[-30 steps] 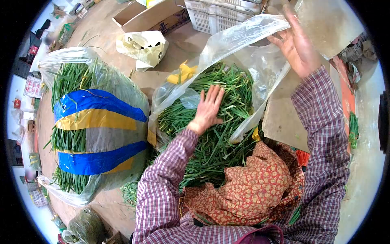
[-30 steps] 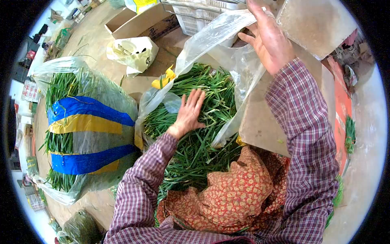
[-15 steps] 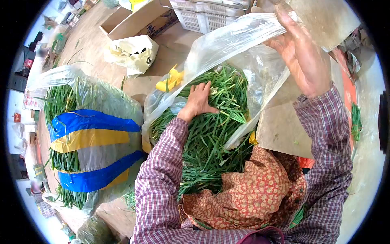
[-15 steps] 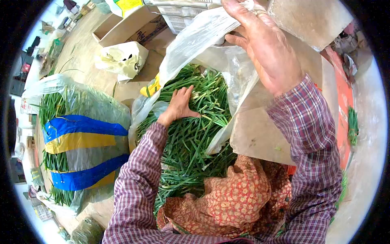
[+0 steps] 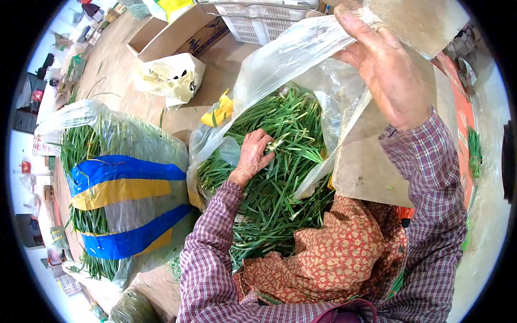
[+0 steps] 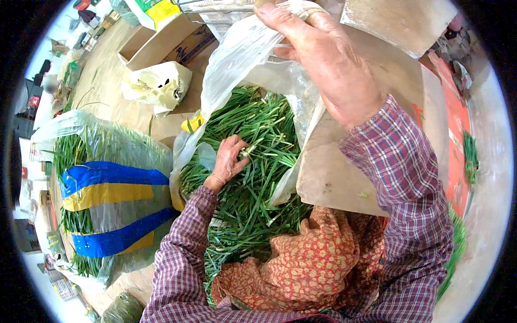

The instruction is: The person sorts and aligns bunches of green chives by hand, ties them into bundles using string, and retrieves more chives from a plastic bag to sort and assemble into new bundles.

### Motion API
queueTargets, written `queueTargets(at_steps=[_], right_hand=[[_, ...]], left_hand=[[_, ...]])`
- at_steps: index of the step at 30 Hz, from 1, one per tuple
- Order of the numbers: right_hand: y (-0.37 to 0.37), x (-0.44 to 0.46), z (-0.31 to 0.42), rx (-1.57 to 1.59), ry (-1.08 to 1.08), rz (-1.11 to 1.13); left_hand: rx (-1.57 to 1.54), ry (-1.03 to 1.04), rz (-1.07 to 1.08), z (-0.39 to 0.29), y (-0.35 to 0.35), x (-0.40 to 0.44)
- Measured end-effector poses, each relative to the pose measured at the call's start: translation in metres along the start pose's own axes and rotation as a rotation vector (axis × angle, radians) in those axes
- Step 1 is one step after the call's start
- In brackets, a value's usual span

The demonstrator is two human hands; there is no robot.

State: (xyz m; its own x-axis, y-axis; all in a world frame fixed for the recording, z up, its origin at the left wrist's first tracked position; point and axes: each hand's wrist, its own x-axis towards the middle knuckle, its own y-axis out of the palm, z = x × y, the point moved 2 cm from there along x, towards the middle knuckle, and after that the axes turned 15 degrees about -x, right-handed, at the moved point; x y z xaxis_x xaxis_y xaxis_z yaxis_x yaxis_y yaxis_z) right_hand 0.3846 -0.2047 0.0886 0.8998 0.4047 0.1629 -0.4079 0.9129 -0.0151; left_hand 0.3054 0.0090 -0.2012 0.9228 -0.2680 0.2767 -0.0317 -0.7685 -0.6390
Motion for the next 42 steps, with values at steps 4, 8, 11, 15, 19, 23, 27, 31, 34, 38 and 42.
queueTargets(at_steps=[4,8,11,15,19,23,27,31,34,38,42], right_hand=[[0.007,-0.006,0.007,0.011,0.038,-0.009],[0.011,-0.007,0.011,-0.021,0.051,-0.038],[0.009,-0.008,0.011,-0.043,0.055,-0.046],[0.002,-0.004,0.006,-0.098,0.084,0.011],[-0.005,0.004,-0.009,-0.067,0.046,0.077],[-0.002,-0.002,0.0,-0.142,0.126,0.012],[-0.001,-0.006,0.004,-0.072,0.021,0.075],[-0.008,0.0,-0.014,-0.148,0.041,0.067],[0.0,-0.008,0.002,-0.229,0.043,0.052],[0.011,-0.007,0.013,-0.275,0.235,-0.013],[-0.002,-0.012,0.004,-0.189,0.051,0.063]], left_hand=[[-0.02,-0.008,0.029,-0.024,-0.003,0.015],[-0.089,0.088,0.021,-0.04,0.006,0.037],[-0.098,-0.065,0.001,-0.024,0.009,0.067],[0.018,0.089,-0.018,0.033,0.032,0.103],[0.08,-0.157,0.149,0.047,0.044,0.114],[-0.115,-0.41,0.371,0.041,0.043,0.107],[0.073,-0.225,0.434,0.0,0.044,0.066],[0.229,-0.058,0.326,-0.031,0.063,0.018],[0.265,-0.083,0.186,-0.036,0.078,0.013],[0.356,-0.083,0.134,-0.03,0.084,0.032],[0.193,-0.186,0.049,-0.002,0.072,0.057]])
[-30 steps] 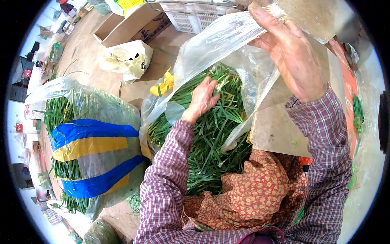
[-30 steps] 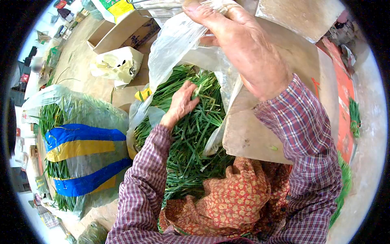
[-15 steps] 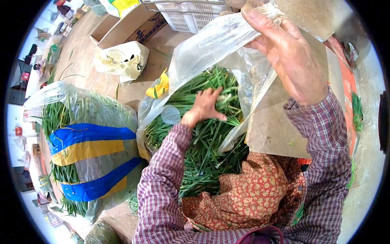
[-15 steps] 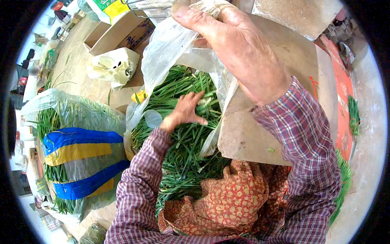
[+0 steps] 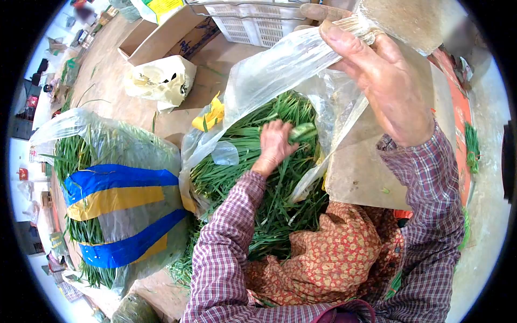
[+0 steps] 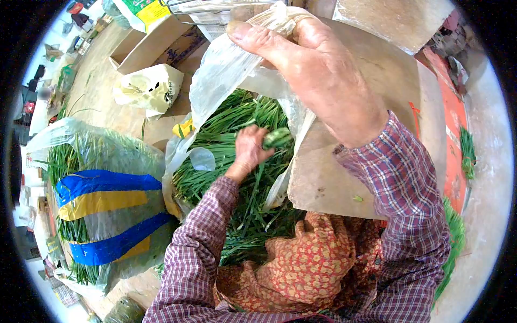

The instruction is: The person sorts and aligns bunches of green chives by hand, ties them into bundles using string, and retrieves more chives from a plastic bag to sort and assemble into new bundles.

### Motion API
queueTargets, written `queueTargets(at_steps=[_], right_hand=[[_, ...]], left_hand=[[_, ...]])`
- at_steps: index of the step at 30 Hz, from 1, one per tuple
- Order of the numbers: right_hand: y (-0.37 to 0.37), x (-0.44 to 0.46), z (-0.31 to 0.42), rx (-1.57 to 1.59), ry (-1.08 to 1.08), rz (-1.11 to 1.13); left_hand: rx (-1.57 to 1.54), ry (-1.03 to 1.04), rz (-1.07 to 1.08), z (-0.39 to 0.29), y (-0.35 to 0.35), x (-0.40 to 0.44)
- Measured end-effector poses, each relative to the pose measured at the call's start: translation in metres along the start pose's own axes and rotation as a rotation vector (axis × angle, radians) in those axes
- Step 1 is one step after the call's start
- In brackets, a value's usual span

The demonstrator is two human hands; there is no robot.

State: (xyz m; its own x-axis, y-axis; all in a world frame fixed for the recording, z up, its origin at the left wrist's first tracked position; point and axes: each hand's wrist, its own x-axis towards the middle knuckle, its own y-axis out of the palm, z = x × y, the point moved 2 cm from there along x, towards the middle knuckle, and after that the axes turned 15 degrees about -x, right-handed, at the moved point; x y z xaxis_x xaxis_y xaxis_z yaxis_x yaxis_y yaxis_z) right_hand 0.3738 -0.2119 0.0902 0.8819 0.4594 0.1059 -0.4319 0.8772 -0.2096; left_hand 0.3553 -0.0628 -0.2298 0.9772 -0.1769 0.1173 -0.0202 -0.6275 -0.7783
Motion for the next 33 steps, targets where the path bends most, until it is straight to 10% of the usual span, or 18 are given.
queueTargets(at_steps=[11,23,33], right_hand=[[-0.011,0.006,-0.038,0.069,-0.051,-0.207],[0.0,0.004,0.003,-0.087,0.212,-0.068],[-0.004,0.0,-0.04,-0.014,-0.049,-0.133]], left_hand=[[-0.842,-0.389,-0.038,0.055,-0.071,0.049],[-0.226,0.054,0.087,0.002,-0.027,0.018],[0.027,0.239,0.167,-0.053,-0.005,-0.091]])
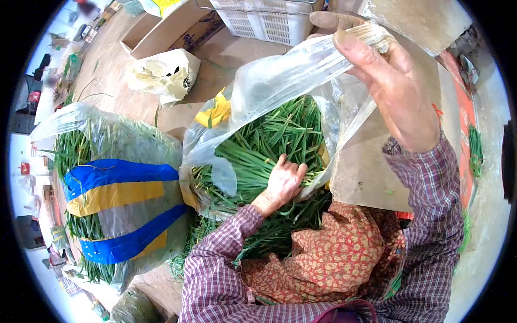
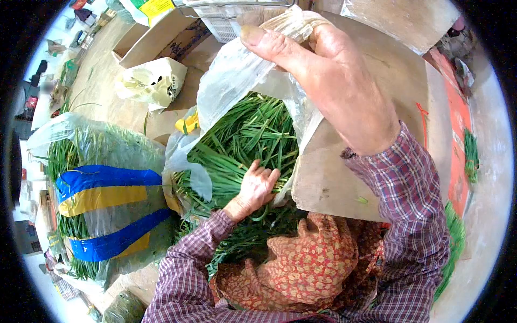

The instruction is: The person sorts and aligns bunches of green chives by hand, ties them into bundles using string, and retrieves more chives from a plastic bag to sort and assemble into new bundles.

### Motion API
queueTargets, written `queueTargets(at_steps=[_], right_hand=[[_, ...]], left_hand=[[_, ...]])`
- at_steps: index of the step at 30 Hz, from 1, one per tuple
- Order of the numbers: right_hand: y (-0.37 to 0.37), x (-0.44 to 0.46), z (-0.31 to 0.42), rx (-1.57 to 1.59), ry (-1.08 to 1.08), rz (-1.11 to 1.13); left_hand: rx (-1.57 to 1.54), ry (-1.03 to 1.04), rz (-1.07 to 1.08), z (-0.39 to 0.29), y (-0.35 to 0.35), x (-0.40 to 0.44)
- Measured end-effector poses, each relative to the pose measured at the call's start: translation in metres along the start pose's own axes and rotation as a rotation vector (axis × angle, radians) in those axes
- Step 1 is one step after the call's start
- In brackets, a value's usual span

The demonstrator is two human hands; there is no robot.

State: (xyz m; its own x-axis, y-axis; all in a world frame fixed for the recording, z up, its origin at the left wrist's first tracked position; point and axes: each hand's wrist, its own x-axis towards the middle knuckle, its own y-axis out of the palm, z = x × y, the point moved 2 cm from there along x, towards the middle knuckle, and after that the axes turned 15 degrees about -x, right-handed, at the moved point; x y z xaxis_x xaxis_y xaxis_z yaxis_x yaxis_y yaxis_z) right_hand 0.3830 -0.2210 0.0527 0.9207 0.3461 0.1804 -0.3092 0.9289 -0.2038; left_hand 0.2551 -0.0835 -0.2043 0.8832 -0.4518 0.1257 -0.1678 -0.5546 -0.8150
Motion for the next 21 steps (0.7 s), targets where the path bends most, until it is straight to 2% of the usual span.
queueTargets(at_steps=[5,8,12,14,19,21], right_hand=[[0.005,-0.001,0.004,-0.003,0.005,0.031],[0.003,-0.002,0.014,-0.197,-0.057,0.113],[0.002,-0.003,0.014,-0.176,-0.054,0.093],[0.002,-0.002,0.012,-0.154,-0.058,0.092],[0.004,-0.003,0.009,-0.171,-0.084,0.09],[0.004,-0.001,0.007,-0.149,-0.09,0.113]], left_hand=[[-0.006,-0.077,-0.074,0.004,0.005,0.017],[-0.047,-0.069,-0.172,0.018,-0.01,0.041],[-0.081,-0.034,-0.112,0.041,-0.026,0.07],[-0.012,-0.09,-0.083,0.049,-0.029,0.081],[-0.259,-0.41,0.014,0.085,-0.024,0.1],[-0.264,-0.435,0.063,0.091,-0.022,0.105]])
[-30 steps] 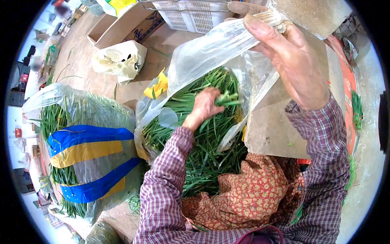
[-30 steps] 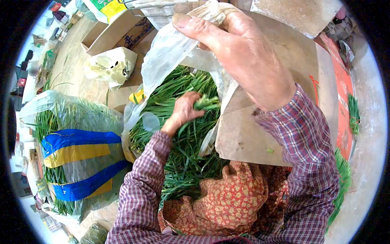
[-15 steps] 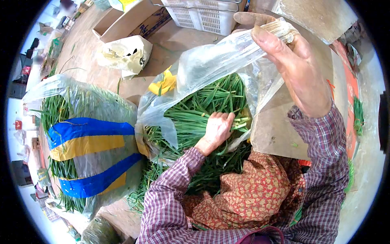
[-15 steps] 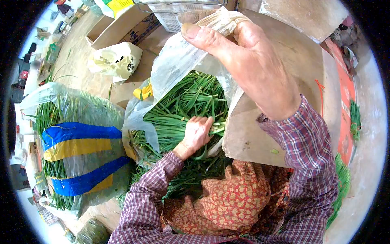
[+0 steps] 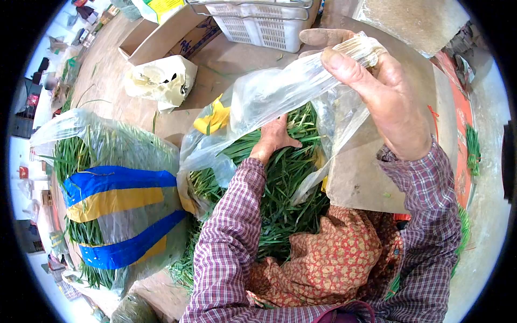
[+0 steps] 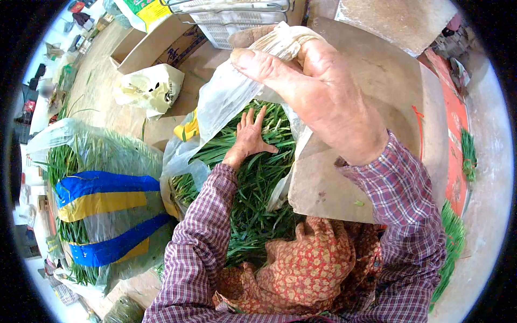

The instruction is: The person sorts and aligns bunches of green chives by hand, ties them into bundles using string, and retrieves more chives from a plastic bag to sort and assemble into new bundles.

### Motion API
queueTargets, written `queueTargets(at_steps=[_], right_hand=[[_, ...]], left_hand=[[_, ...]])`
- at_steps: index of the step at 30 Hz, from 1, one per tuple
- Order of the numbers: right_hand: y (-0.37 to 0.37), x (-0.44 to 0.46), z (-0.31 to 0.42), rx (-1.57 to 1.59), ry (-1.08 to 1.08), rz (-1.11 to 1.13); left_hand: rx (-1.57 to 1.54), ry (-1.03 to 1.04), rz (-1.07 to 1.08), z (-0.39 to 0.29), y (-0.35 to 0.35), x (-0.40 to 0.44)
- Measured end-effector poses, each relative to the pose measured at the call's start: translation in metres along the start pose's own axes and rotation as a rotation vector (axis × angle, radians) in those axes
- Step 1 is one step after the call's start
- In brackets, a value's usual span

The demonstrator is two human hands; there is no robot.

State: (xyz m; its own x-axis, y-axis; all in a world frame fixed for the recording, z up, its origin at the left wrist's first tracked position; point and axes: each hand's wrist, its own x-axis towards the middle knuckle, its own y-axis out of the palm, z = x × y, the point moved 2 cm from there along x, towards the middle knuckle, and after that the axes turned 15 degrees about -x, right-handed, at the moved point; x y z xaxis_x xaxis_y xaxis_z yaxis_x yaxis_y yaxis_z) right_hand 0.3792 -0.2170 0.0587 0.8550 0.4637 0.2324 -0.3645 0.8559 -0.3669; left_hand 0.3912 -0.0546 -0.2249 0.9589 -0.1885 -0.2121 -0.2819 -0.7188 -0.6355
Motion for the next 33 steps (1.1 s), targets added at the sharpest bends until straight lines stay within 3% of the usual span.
queueTargets(at_steps=[3,5,14,16,23,25,28,33], right_hand=[[0.001,-0.001,0.002,-0.006,0.0,0.015],[0.001,-0.001,0.001,-0.036,0.007,0.008],[-0.008,-0.008,0.002,-0.05,-0.002,0.089],[-0.007,-0.011,-0.002,0.013,0.014,0.015],[-0.003,-0.009,0.002,-0.053,-0.041,-0.009],[-0.001,-0.011,0.008,-0.013,0.064,0.05],[-0.001,-0.014,0.007,0.008,0.064,0.065],[-0.001,-0.016,-0.001,0.013,0.025,0.02]], left_hand=[[0.136,-0.045,0.078,-0.001,0.009,0.007],[0.221,0.112,0.016,-0.003,0.015,0.005],[0.262,0.372,-0.152,-0.008,0.022,-0.048],[0.194,0.425,-0.211,-0.017,0.018,-0.073],[0.231,0.371,-0.129,-0.015,0.052,-0.12],[0.246,0.297,-0.079,-0.013,0.054,-0.111],[0.294,0.378,-0.204,-0.02,0.043,-0.111],[0.186,0.236,-0.281,-0.009,0.021,-0.096]])
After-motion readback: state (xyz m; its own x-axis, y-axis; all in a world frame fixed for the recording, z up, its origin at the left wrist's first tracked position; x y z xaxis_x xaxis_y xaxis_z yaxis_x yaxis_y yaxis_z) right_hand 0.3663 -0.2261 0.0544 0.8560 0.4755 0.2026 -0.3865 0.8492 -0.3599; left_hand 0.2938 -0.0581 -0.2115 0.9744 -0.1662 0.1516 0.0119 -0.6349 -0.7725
